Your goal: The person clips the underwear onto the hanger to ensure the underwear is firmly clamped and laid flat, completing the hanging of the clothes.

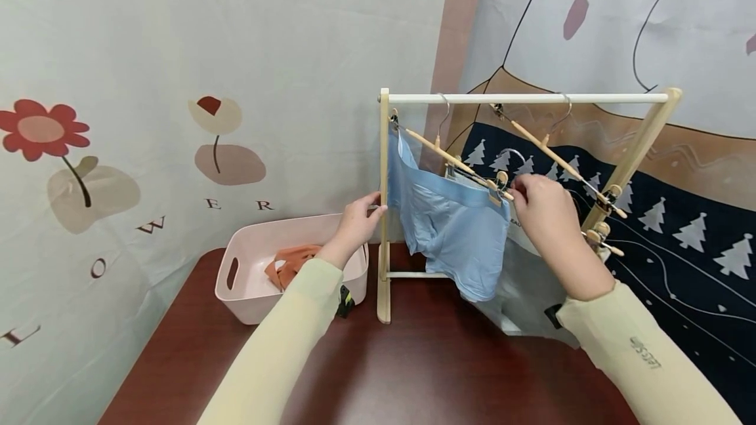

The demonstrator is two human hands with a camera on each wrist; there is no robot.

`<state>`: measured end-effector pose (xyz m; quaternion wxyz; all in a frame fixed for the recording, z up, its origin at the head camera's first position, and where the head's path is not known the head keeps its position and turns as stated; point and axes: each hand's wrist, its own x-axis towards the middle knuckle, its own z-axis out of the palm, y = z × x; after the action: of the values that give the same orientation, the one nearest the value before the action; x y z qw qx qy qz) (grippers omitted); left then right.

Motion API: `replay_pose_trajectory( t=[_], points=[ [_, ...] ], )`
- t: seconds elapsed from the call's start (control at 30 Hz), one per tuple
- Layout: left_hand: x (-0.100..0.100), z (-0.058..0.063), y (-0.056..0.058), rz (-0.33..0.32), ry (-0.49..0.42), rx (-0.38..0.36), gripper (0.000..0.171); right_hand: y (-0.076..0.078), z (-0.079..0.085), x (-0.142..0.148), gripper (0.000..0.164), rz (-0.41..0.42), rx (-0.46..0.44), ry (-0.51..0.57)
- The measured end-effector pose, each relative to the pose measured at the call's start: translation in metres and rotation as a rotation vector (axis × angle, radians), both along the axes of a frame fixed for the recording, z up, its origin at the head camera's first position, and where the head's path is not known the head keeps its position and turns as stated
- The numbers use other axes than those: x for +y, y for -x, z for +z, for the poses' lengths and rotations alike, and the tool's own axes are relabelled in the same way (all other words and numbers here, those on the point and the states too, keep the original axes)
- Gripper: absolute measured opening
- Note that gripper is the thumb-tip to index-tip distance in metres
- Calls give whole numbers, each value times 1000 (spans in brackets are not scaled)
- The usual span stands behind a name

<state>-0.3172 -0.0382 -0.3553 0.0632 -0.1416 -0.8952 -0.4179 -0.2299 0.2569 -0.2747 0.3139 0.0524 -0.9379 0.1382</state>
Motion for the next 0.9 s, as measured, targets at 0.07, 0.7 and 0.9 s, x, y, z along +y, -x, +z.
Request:
replay_pose_trajectory(
  t=[0.07, 0.7, 0.9],
  points=[
    [0, 0, 0, 1, 4, 1, 48, 5, 11, -6, 12, 8, 23, -8],
    [-1, 0, 0, -16, -18, -20, 49, 39, 94, -39, 18, 50, 26, -69],
    [0, 1, -1, -11, -24, -12, 49, 45, 100, -46, 17, 66, -77, -18]
  ],
)
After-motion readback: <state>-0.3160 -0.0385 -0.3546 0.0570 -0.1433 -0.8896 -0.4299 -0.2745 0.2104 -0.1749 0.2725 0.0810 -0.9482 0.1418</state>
